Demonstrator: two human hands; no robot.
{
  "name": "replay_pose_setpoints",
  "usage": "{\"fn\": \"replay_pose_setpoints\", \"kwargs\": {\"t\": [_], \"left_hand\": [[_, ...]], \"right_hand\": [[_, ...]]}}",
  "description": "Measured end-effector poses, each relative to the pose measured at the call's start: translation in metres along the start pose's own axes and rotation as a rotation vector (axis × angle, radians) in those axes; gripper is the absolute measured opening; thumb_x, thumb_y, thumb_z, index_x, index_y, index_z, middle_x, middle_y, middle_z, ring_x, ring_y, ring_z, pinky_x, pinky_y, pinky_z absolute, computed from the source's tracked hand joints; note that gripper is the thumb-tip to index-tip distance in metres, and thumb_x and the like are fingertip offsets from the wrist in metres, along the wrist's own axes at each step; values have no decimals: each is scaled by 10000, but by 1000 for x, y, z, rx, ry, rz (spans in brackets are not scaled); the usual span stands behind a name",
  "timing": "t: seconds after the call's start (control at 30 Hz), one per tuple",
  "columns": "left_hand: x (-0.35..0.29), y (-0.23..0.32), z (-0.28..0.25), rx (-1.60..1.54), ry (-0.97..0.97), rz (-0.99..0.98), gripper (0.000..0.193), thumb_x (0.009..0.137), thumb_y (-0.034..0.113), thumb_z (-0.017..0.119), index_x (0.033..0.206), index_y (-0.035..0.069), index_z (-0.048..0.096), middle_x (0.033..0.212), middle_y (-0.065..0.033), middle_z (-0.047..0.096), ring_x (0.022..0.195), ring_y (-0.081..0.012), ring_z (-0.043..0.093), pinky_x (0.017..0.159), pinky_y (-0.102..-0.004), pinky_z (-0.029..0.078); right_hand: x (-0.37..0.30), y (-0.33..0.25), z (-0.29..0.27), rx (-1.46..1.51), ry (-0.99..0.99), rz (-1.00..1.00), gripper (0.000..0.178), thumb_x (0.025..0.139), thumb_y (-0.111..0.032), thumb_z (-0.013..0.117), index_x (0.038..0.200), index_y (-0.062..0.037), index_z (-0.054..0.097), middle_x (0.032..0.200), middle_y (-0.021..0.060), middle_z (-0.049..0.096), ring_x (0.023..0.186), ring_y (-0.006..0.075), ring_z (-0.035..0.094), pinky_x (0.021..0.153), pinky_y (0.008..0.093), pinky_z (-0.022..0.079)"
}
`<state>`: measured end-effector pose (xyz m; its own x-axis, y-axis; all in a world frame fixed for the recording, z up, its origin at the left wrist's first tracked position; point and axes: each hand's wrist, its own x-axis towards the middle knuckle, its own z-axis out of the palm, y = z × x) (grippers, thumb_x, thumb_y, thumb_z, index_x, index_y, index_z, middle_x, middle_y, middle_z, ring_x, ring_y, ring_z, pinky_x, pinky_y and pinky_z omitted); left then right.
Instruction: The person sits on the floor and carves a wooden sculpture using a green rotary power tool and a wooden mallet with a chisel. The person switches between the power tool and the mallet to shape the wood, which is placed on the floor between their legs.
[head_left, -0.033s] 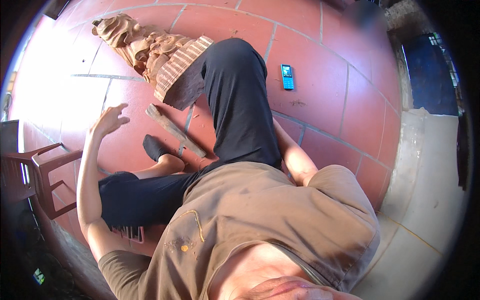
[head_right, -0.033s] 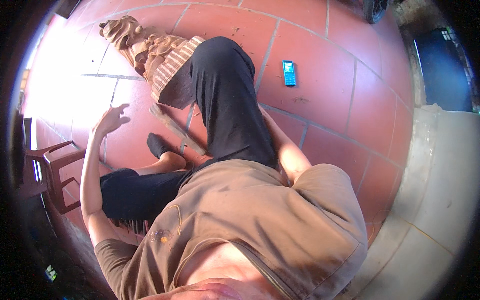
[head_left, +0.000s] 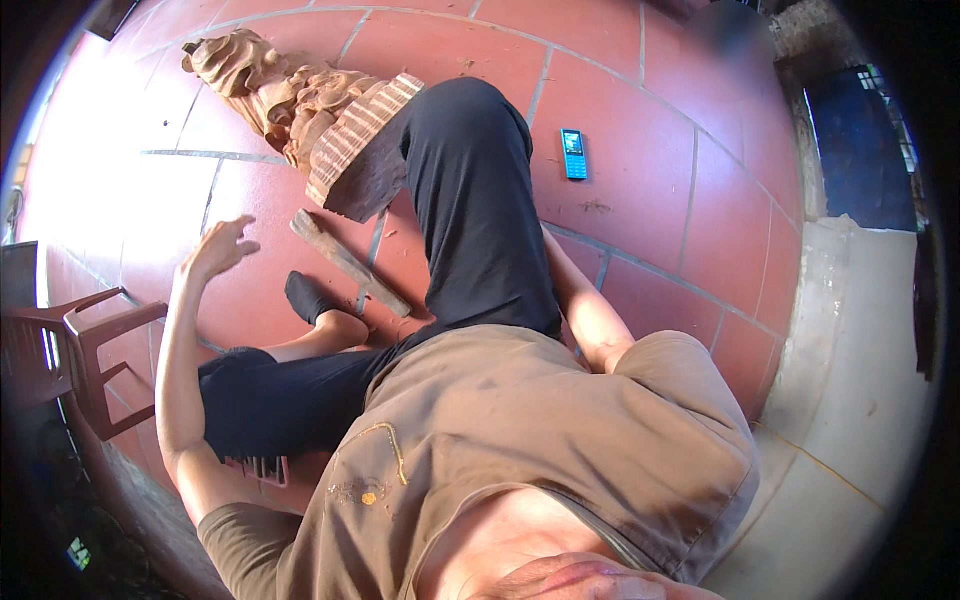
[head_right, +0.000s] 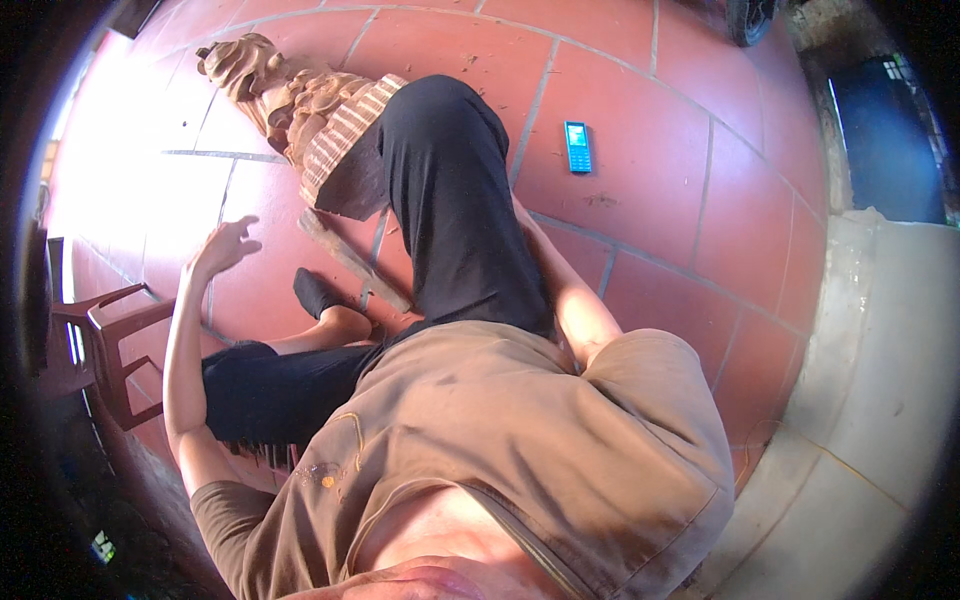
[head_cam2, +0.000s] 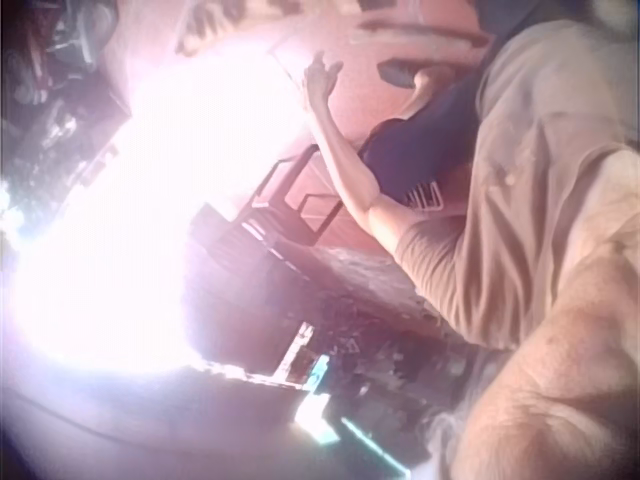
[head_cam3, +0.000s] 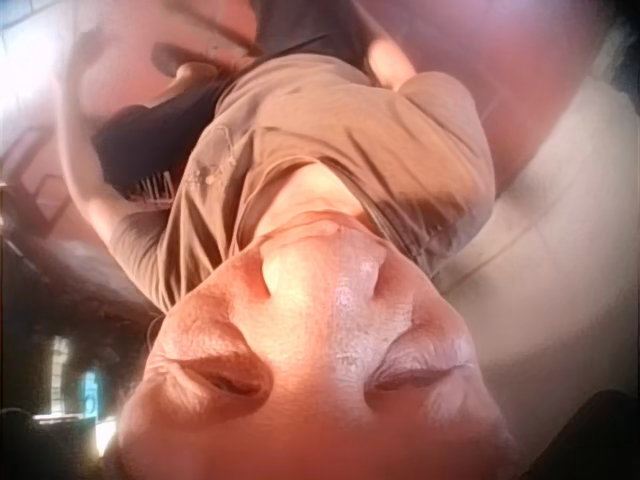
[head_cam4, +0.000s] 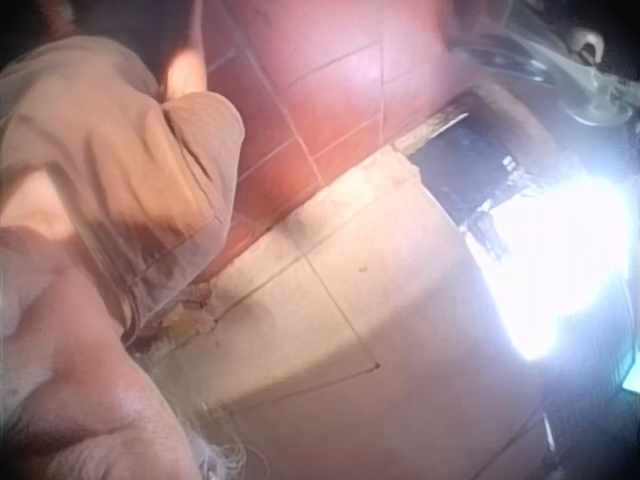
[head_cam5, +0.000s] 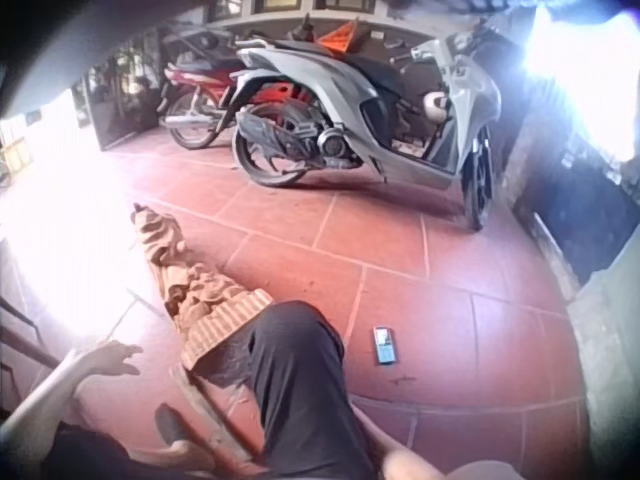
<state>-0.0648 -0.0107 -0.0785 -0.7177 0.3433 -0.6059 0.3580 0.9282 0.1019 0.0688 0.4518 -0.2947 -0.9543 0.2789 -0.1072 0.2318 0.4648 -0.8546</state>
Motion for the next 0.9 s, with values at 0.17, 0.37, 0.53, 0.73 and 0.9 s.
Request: {"fn": "replay_pose_setpoints", "kwargs": {"t": [0.17,0.37,0.53,0.73,0.9], "left_hand": [[1,5,31,-81,-100,-8,532,834,277,709,1282,22,577,1046,-241,687,999,-364,669,876,-445,521],[31,9,102,-152,-112,-14,529,835,333,704,1252,26,595,1030,-220,695,996,-361,668,882,-435,517],[56,28,173,-288,-70,-23,528,834,372,699,1226,29,610,1067,-220,690,1024,-355,663,886,-422,518],[69,56,224,-397,-137,-43,476,859,387,655,1154,14,651,1002,-214,709,966,-335,691,845,-411,539],[66,49,256,-647,-11,-177,597,881,435,655,1209,-54,557,882,-195,707,833,-249,708,698,-361,554]], "right_hand": [[55,-57,-33,445,99,-264,211,908,-179,595,1068,-63,669,964,132,712,865,234,683,799,348,529],[86,-219,-91,592,133,-467,313,918,-240,637,1133,-13,626,952,118,702,846,175,658,776,299,515],[58,-366,-53,365,-128,-884,288,895,-349,623,1060,-129,707,886,116,717,805,237,687,739,378,533],[68,-423,16,27,-395,-1081,349,900,-410,619,1169,-194,673,1004,88,727,949,293,679,814,425,523],[65,-400,56,-1,-600,-1006,361,909,-409,614,1176,-170,655,1042,102,708,1007,288,662,883,426,508]]}}
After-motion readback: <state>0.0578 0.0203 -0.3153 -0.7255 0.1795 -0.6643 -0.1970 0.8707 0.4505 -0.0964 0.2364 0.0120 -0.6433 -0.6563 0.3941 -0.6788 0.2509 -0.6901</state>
